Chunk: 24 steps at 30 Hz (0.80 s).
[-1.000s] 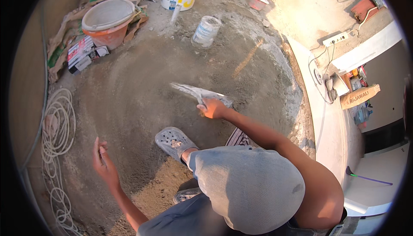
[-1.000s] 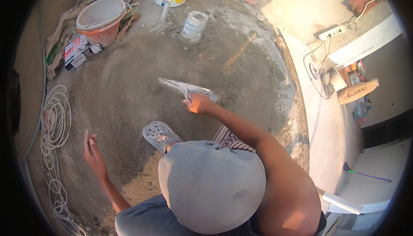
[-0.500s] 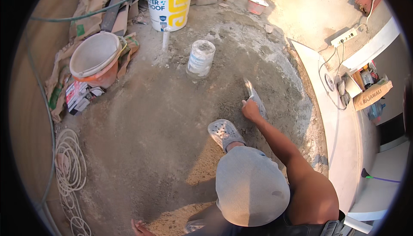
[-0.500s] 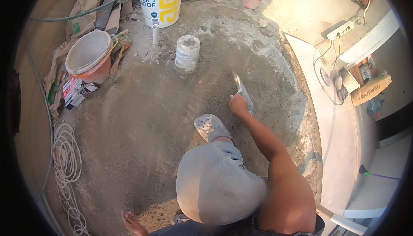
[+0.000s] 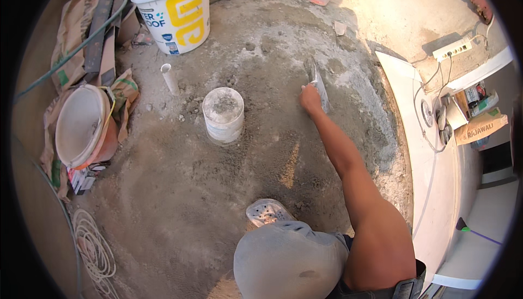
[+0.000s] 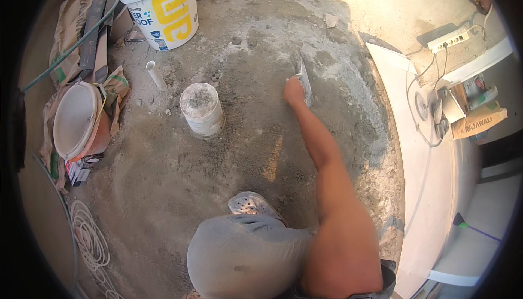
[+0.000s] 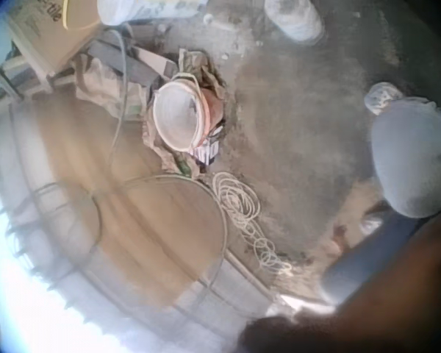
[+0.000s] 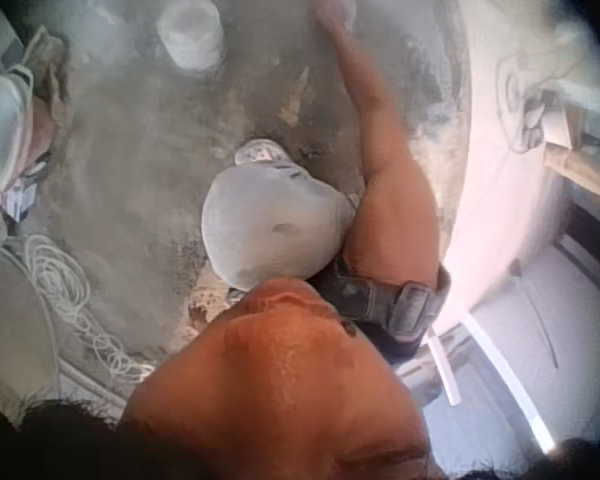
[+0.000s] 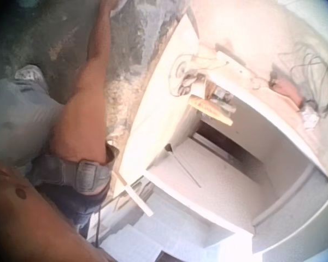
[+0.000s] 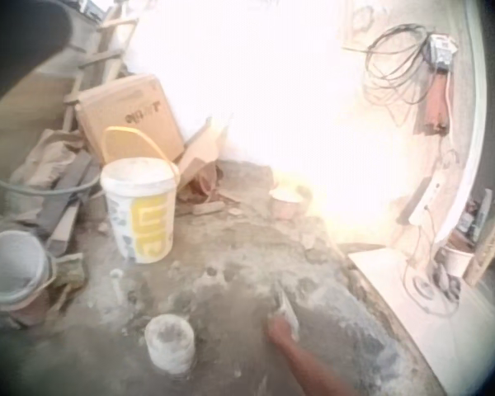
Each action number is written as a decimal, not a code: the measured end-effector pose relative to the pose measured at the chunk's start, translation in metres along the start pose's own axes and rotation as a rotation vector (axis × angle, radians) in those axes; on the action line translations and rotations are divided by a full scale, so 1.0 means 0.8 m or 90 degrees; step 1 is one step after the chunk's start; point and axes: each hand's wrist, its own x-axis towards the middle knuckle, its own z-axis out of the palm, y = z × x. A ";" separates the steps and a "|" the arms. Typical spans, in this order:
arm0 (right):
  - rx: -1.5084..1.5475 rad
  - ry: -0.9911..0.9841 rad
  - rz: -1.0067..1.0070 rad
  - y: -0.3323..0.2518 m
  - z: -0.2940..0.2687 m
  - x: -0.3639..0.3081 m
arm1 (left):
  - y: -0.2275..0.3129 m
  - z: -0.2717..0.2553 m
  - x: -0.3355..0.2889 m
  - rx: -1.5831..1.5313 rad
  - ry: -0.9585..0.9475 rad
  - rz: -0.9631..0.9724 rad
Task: The person closes a red toolbox, walks to a construction area, and uses a trowel to smooth a pile of wet cement on the floor. The person sits cross-legged while working.
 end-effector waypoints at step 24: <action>-0.003 0.032 0.008 -0.061 -0.003 0.191 | 0.326 0.071 0.064 -0.321 -0.279 0.099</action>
